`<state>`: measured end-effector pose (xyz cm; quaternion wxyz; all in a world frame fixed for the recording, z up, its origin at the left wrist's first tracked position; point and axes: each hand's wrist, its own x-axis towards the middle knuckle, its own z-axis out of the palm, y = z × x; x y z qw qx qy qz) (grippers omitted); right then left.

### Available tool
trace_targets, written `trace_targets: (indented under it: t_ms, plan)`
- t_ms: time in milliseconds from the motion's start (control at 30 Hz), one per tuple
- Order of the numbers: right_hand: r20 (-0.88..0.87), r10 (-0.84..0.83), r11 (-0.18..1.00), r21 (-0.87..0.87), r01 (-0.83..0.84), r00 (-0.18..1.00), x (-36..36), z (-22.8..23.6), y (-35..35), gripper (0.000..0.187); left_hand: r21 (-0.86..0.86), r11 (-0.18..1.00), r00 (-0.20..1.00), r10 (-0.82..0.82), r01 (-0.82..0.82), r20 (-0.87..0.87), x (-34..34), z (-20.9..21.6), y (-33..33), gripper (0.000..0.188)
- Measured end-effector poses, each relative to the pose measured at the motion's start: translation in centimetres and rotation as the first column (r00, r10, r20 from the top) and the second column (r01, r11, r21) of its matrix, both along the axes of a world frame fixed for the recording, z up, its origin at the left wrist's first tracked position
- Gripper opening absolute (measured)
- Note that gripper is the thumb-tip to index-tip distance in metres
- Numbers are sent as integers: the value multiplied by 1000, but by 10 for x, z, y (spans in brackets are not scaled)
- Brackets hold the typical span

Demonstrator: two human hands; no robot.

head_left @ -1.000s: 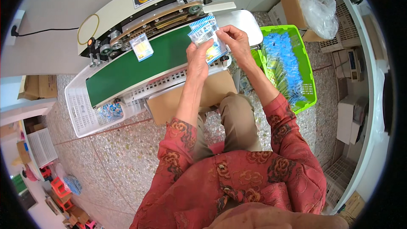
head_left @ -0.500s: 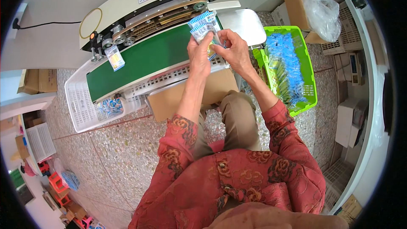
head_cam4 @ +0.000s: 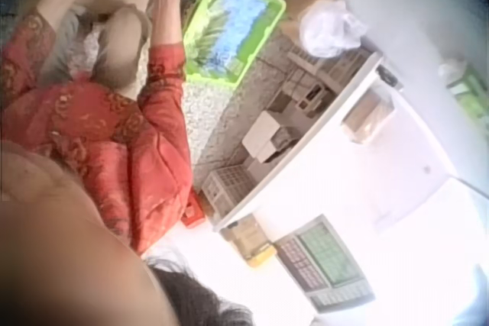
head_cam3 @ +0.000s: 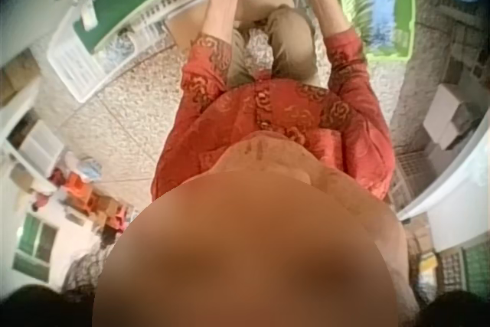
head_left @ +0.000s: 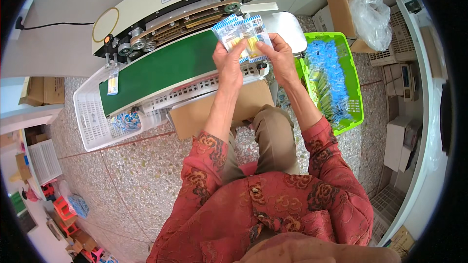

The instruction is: The recorder is taking small white packets from a green basket and feeding them through a heat-sealing machine on a workbench.

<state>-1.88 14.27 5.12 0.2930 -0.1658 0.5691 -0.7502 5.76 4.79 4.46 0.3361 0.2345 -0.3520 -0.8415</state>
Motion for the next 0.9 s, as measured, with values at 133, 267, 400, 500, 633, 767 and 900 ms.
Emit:
trace_targets:
  t_ms: [133,267,400,500,633,767,900]
  plan:
    - [62,75,997,29,-77,995,7,2,1,21,-4,998,994,64,-64,86,1,5,1,30]
    - [12,50,995,84,-51,999,2,-4,1,25,8,998,994,68,-69,89,-1,4,2,31]
    - [150,-28,997,72,18,988,-23,-8,-6,24,77,989,988,119,-127,99,3,-5,-5,31]
    - [77,-10,964,265,-11,997,-49,-19,-16,25,98,989,989,103,-113,102,3,-4,-4,32]
    - [78,43,967,249,-61,996,-70,-30,-35,26,61,995,990,77,-84,119,3,-2,-1,33]
    - [104,76,956,276,-102,992,-76,-41,-52,26,46,996,991,64,-70,116,4,1,-2,33]
    - [121,113,961,238,-139,986,-70,-49,-64,25,39,998,993,54,-58,107,6,6,-1,32]
